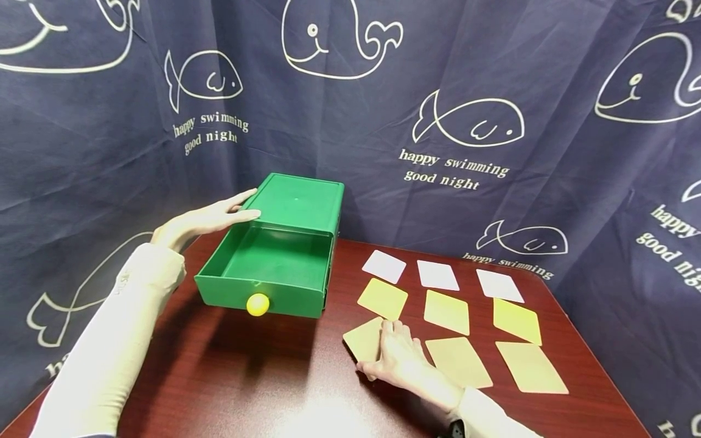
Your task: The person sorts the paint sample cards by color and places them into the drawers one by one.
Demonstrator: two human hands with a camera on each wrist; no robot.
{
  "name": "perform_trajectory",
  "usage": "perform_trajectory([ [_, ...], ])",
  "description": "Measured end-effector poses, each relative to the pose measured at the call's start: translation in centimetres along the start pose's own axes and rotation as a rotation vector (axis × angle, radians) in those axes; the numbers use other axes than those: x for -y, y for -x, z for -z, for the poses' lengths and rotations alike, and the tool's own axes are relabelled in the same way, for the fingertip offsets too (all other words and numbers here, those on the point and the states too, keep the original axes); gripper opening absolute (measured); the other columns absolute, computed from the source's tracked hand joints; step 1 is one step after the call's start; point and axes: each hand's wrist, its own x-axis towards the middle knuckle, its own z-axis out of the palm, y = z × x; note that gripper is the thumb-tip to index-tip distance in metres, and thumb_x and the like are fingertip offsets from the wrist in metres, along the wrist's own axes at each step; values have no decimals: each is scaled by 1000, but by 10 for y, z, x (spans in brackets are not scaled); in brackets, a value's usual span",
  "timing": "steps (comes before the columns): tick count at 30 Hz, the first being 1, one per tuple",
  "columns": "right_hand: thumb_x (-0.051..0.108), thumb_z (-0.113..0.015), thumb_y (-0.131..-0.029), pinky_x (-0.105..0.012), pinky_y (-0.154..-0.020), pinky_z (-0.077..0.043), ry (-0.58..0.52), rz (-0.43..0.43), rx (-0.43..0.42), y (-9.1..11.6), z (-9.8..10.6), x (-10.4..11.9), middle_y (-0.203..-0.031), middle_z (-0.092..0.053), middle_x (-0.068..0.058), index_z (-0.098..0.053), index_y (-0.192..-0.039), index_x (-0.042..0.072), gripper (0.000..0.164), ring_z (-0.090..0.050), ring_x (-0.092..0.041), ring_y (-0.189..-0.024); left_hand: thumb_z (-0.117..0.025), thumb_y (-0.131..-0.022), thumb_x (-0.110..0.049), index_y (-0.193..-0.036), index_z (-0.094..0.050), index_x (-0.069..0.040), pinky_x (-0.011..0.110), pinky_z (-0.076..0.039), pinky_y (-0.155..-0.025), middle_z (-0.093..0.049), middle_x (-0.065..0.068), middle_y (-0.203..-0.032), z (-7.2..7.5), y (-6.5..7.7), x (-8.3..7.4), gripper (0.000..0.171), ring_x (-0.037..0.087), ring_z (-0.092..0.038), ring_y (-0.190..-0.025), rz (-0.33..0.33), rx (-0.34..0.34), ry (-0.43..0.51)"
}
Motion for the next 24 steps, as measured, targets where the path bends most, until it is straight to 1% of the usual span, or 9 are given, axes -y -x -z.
perform_trajectory([
  [4, 49, -83, -58, -38, -61, -47, -120, -16, 49, -5, 19, 4, -96, -55, -7, -55, -107, 5, 72, -51, -21, -88, -47, -98, -48, -157, -3, -27, 56, -22, -118, -27, 22, -155, 0, 1, 0, 76, 36, -30, -142, 12, 0, 7],
  [6, 48, -83, -59, -40, -66, -50, -163, -15, 54, -8, 30, 7, -104, -59, -7, -57, -109, 5, 71, -54, -20, -93, -47, -99, -47, -157, -3, -27, 56, -23, -117, -27, 22, -155, 0, 1, 0, 76, 36, -30, -141, 12, 2, 17],
  [8, 48, -83, -61, -41, -71, -52, -194, -2, 52, -12, 41, 8, -108, -61, -7, -58, -111, 5, 71, -56, -21, -97, -47, -99, -45, -157, -2, -24, 55, -25, -117, -30, 25, -153, -1, 0, 0, 76, 36, -33, -140, -5, 4, 23],
  [11, 45, -82, -63, -43, -82, -53, -245, 37, 33, -18, 57, 9, -116, -62, -11, -57, -116, 0, 73, -58, -25, -105, -47, -99, -44, -157, -2, -24, 54, -26, -117, -32, 25, -152, -1, 0, 0, 76, 35, -34, -139, -10, 2, 26],
  [15, 41, -82, -66, -39, -85, -51, -286, 90, 26, -28, 76, 10, -114, -62, -17, -57, -116, -5, 72, -58, -26, -101, -47, -99, -43, -157, -3, -24, 54, -26, -117, -31, 24, -153, -2, -2, 1, 75, 35, -34, -139, -9, -3, 33],
  [16, 41, -82, -66, -37, -83, -50, -288, 100, 24, -30, 80, 10, -113, -62, -17, -57, -116, -5, 72, -58, -25, -100, -48, -99, -43, -157, -3, -25, 54, -26, -117, -31, 24, -153, -2, -2, 1, 75, 36, -34, -139, -9, -4, 36],
  [18, 39, -81, -67, -33, -75, -48, -311, 122, 36, -35, 90, 11, -105, -62, -17, -57, -112, -5, 68, -57, -23, -90, -47, -99, -43, -157, -3, -24, 54, -26, -117, -31, 24, -153, -2, -2, 1, 75, 36, -34, -139, -11, -4, 37],
  [20, 39, -81, -68, -31, -72, -47, -327, 141, 42, -40, 99, 12, -102, -62, -16, -57, -113, -5, 68, -57, -22, -86, -47, -100, -43, -157, -3, -24, 55, -26, -117, -30, 24, -153, -2, -1, 0, 75, 36, -33, -139, -10, -3, 37],
  [24, 42, -78, -72, -30, -77, -46, -358, 131, 80, -46, 120, 17, -106, -60, -11, -52, -121, -1, 70, -56, -20, -90, -47, -99, -46, -157, -2, -26, 56, -23, -118, -26, 22, -155, -1, 1, 1, 76, 36, -30, -141, 5, -4, 32],
])
